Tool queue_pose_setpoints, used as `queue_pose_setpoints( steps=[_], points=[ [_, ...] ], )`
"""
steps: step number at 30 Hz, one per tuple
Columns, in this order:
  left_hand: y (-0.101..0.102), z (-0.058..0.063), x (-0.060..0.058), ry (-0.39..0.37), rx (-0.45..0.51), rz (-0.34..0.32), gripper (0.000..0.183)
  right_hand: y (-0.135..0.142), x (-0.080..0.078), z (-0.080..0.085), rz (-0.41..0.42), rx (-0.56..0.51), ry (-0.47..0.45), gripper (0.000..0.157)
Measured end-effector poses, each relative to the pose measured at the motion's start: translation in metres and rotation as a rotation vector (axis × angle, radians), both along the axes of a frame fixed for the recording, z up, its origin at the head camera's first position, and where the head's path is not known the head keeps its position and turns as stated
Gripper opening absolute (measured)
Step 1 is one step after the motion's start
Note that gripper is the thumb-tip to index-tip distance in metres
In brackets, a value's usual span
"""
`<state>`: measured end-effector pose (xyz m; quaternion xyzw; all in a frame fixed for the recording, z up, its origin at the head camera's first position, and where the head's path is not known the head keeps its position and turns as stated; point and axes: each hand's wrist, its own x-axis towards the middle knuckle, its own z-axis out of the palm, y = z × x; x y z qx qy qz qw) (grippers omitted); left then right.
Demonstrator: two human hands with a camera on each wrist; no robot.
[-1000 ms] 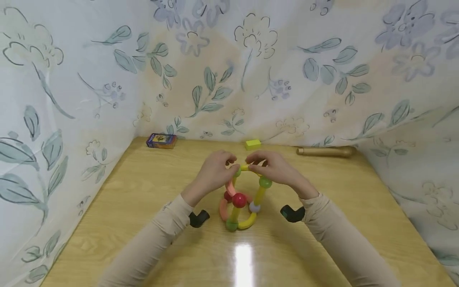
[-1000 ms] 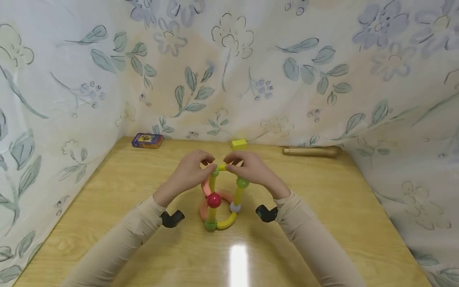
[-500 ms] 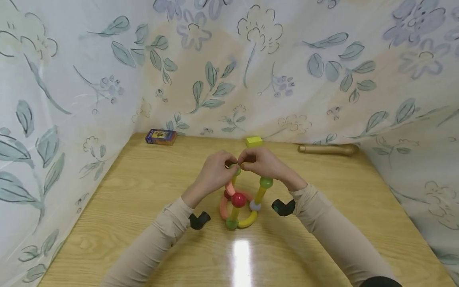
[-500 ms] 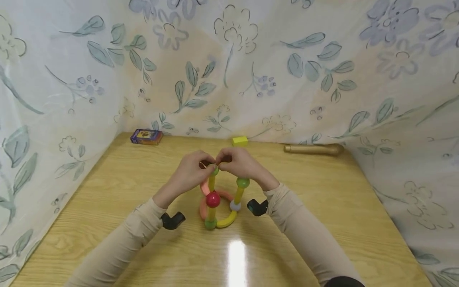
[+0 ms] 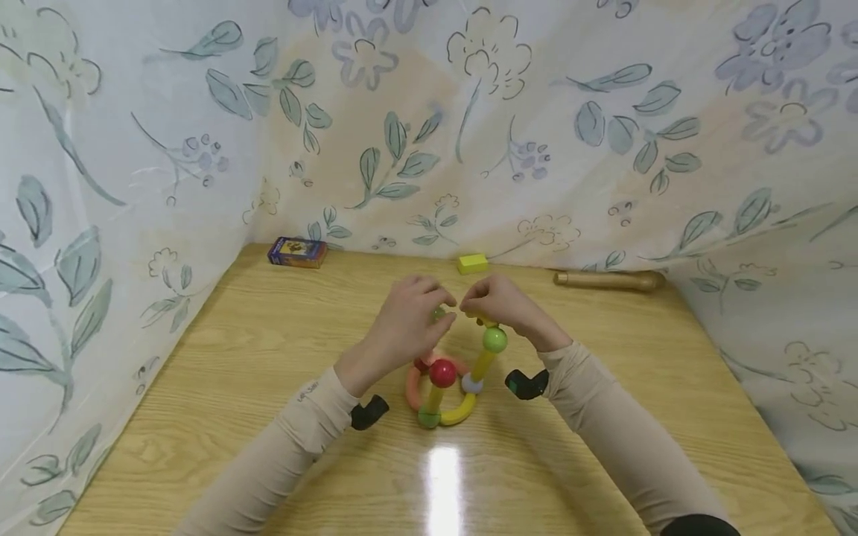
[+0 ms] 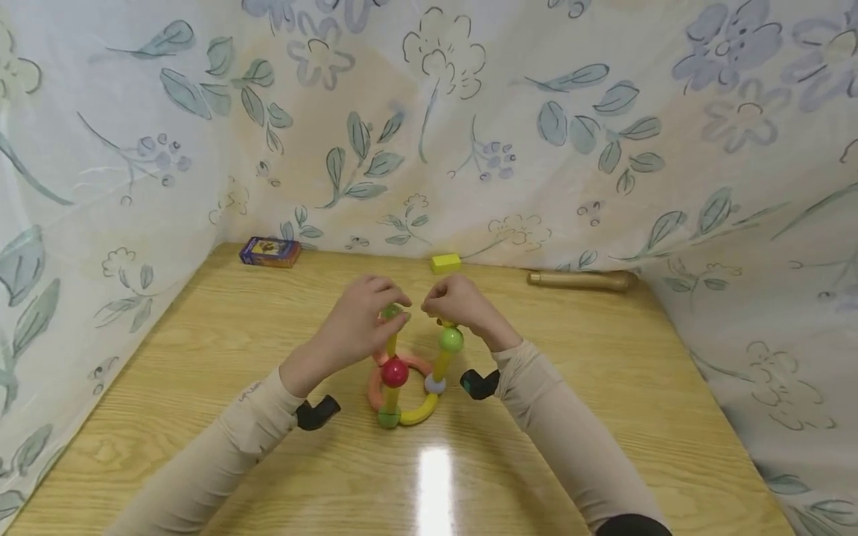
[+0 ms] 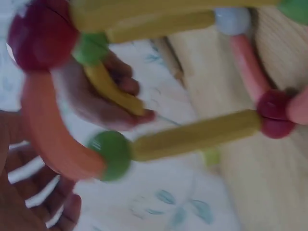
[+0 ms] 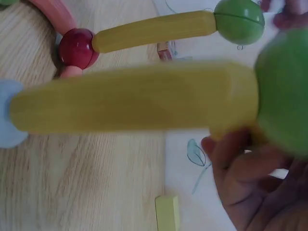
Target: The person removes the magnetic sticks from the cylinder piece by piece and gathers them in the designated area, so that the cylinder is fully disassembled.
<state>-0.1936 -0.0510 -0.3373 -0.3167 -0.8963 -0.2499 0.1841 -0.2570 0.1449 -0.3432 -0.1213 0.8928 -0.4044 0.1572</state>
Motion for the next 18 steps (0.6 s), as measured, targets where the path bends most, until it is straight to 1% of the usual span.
queue_pose_setpoints(
  steps=[2,4,5,7,9,12,14,18],
  points=[
    [0.006,0.005,0.005,0.106,-0.083,-0.102,0.011,0.000,-0.001,-0.001,-0.039,-0.006,-0.037,0.026],
    [0.012,0.009,0.008,0.151,-0.162,-0.182,0.010,0.001,-0.001,-0.002,-0.072,-0.019,-0.068,0.033],
    [0.014,0.010,0.010,0.149,-0.198,-0.210,0.010,0.001,-0.002,-0.002,-0.083,-0.034,-0.081,0.035],
    [0.017,0.011,0.011,0.104,-0.240,-0.243,0.013,0.003,-0.001,-0.003,-0.106,-0.060,-0.100,0.037],
    [0.018,0.011,0.011,0.036,-0.246,-0.233,0.015,0.006,0.000,-0.005,-0.119,-0.085,-0.105,0.035],
    [0.017,0.009,0.010,-0.056,-0.203,-0.204,0.017,0.010,0.000,-0.007,-0.130,-0.117,-0.105,0.028],
    [0.016,0.009,0.009,-0.083,-0.182,-0.181,0.016,0.013,0.001,-0.008,-0.133,-0.135,-0.101,0.024],
    [0.016,0.009,0.009,-0.109,-0.190,-0.167,0.013,0.019,0.001,-0.011,-0.128,-0.169,-0.097,0.027]
  ],
)
